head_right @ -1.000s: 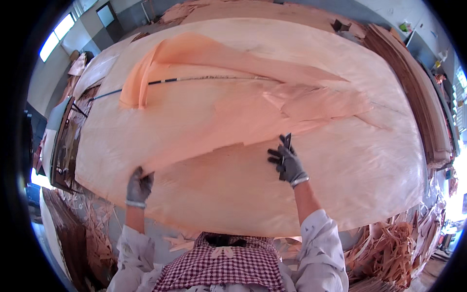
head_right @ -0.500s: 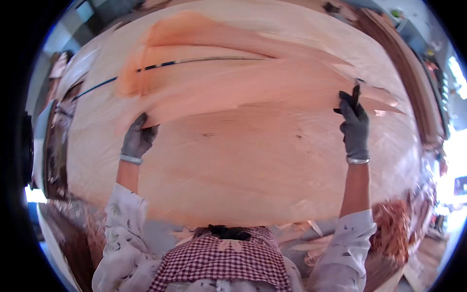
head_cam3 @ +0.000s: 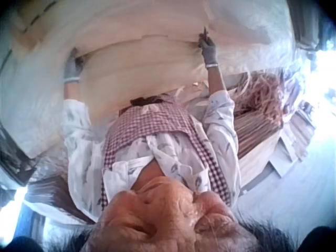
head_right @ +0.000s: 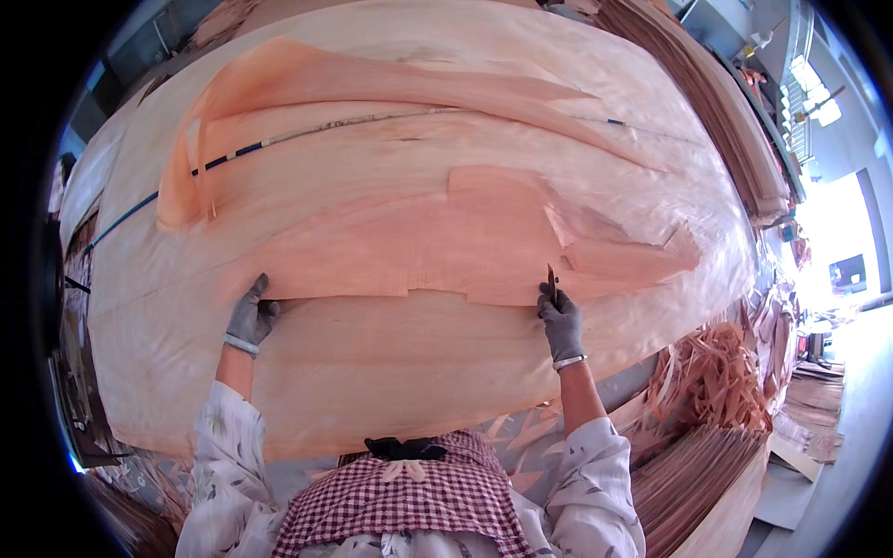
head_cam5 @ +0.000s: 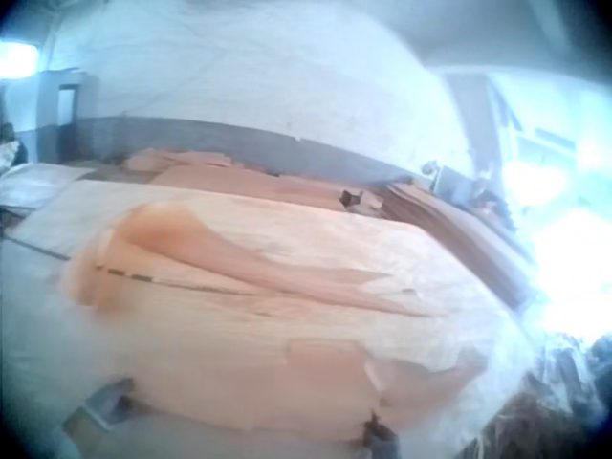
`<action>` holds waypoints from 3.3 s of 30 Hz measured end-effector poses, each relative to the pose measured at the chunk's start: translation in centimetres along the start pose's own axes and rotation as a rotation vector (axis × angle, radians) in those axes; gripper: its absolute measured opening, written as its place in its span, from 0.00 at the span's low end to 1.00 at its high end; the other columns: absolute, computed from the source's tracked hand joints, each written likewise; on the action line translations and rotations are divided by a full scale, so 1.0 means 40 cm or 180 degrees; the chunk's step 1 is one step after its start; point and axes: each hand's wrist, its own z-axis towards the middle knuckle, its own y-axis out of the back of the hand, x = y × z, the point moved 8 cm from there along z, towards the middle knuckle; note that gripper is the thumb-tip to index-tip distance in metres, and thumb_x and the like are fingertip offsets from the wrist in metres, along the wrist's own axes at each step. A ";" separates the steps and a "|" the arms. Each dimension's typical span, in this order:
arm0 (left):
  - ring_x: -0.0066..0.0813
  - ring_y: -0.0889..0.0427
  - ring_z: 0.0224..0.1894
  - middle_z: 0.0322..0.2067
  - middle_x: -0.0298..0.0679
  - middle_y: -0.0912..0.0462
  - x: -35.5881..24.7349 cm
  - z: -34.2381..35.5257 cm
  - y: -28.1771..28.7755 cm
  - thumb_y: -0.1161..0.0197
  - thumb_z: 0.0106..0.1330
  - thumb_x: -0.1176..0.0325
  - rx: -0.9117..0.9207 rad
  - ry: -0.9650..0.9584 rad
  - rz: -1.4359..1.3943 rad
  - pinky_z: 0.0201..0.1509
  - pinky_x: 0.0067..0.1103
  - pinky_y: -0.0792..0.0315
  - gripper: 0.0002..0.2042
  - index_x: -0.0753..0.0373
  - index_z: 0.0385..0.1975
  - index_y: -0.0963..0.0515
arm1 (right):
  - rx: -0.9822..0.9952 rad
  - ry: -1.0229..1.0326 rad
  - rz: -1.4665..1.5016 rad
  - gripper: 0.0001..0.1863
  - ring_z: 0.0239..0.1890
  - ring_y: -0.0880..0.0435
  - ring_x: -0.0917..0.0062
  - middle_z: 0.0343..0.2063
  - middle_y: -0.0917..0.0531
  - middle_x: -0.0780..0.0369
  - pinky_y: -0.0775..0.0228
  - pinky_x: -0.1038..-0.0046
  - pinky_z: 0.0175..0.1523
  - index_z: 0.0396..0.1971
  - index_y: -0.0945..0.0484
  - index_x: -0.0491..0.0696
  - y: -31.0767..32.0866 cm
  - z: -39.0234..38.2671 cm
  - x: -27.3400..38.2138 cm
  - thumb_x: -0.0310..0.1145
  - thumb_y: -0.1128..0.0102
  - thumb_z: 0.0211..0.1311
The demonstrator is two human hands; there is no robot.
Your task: The person prepares a large wood veneer sheet by applying tape to cracks, trimming edges with a utility knife, and smoothing the surface by hand.
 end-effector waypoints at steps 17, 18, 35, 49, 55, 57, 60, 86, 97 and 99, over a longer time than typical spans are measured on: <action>0.22 0.24 0.37 0.34 0.34 0.22 -0.306 -0.025 -0.177 0.42 0.63 0.63 0.0536 -0.1164 0.0133 0.35 0.21 0.27 0.10 0.59 0.41 0.26 | 0.0029 -0.0225 0.0050 0.18 0.25 0.23 0.83 0.31 0.21 0.68 0.46 0.85 0.15 0.50 0.25 0.50 0.165 0.055 -0.061 0.37 0.44 0.60; 0.22 0.24 0.34 0.34 0.35 0.23 -0.341 -0.040 -0.227 0.42 0.62 0.64 0.0554 -0.1153 0.0152 0.33 0.20 0.27 0.11 0.60 0.41 0.26 | -0.0093 -0.0221 -0.0020 0.18 0.25 0.23 0.84 0.31 0.21 0.68 0.47 0.86 0.15 0.49 0.24 0.50 0.184 0.053 -0.060 0.37 0.44 0.60; 0.41 0.22 0.32 0.28 0.48 0.23 -0.130 -0.081 -0.029 0.42 0.54 0.76 -0.1071 -0.2597 0.3816 0.37 0.28 0.28 0.15 0.59 0.42 0.21 | 0.0129 -0.0455 -0.0488 0.18 0.19 0.24 0.82 0.26 0.22 0.66 0.45 0.85 0.13 0.49 0.25 0.48 0.208 0.053 -0.083 0.36 0.43 0.60; 0.40 0.29 0.45 0.41 0.37 0.26 -0.094 -0.145 -0.088 0.44 0.58 0.65 -0.1657 -0.2631 0.5329 0.47 0.35 0.37 0.12 0.53 0.43 0.23 | 0.2147 0.0975 -0.1714 0.13 0.23 0.24 0.79 0.22 0.22 0.60 0.32 0.77 0.31 0.41 0.25 0.39 -0.206 -0.068 0.275 0.33 0.49 0.62; 0.42 0.29 0.46 0.43 0.39 0.25 -0.081 -0.162 -0.066 0.43 0.58 0.64 -0.1918 -0.2850 0.4550 0.48 0.35 0.36 0.14 0.54 0.44 0.24 | 0.2865 0.2611 -0.3569 0.15 0.23 0.20 0.60 0.19 0.20 0.55 0.32 0.59 0.28 0.29 0.30 0.46 -0.750 -0.195 0.240 0.43 0.56 0.64; 0.43 0.29 0.46 0.43 0.39 0.25 -0.083 -0.165 -0.071 0.44 0.59 0.65 -0.1906 -0.2982 0.4552 0.48 0.36 0.36 0.14 0.54 0.45 0.24 | 0.2884 0.3001 -0.3678 0.14 0.24 0.19 0.59 0.21 0.19 0.54 0.30 0.59 0.28 0.30 0.28 0.46 -0.875 -0.253 0.257 0.42 0.55 0.64; 0.44 0.29 0.46 0.43 0.40 0.25 -0.074 -0.146 -0.108 0.45 0.59 0.66 -0.1794 -0.2926 0.4734 0.48 0.37 0.36 0.15 0.54 0.47 0.25 | 0.2526 0.3405 -0.3310 0.12 0.26 0.17 0.61 0.23 0.18 0.56 0.27 0.61 0.30 0.32 0.26 0.47 -0.970 -0.271 0.276 0.39 0.55 0.63; 0.42 0.31 0.48 0.47 0.39 0.29 0.125 -0.154 -0.488 0.43 0.60 0.56 -0.0772 -0.2951 0.5479 0.49 0.37 0.38 0.19 0.49 0.51 0.25 | 0.2927 0.1817 -0.4612 0.12 0.34 0.17 0.66 0.28 0.17 0.63 0.39 0.61 0.45 0.42 0.28 0.56 -0.341 -0.024 0.121 0.35 0.60 0.64; 0.41 0.29 0.44 0.43 0.38 0.27 0.116 -0.143 -0.458 0.45 0.61 0.55 -0.0726 -0.3168 0.5424 0.46 0.38 0.37 0.19 0.50 0.51 0.27 | 0.2704 0.1044 -0.6678 0.15 0.41 0.19 0.71 0.40 0.20 0.68 0.45 0.47 0.54 0.49 0.28 0.62 0.256 0.264 0.142 0.41 0.59 0.66; 0.39 0.28 0.44 0.43 0.37 0.26 0.123 -0.133 -0.455 0.47 0.62 0.54 -0.0686 -0.2976 0.5443 0.44 0.39 0.37 0.19 0.50 0.51 0.28 | 0.2326 0.1320 -0.6176 0.13 0.34 0.19 0.63 0.31 0.18 0.59 0.36 0.56 0.42 0.41 0.25 0.58 0.266 0.286 0.178 0.46 0.54 0.63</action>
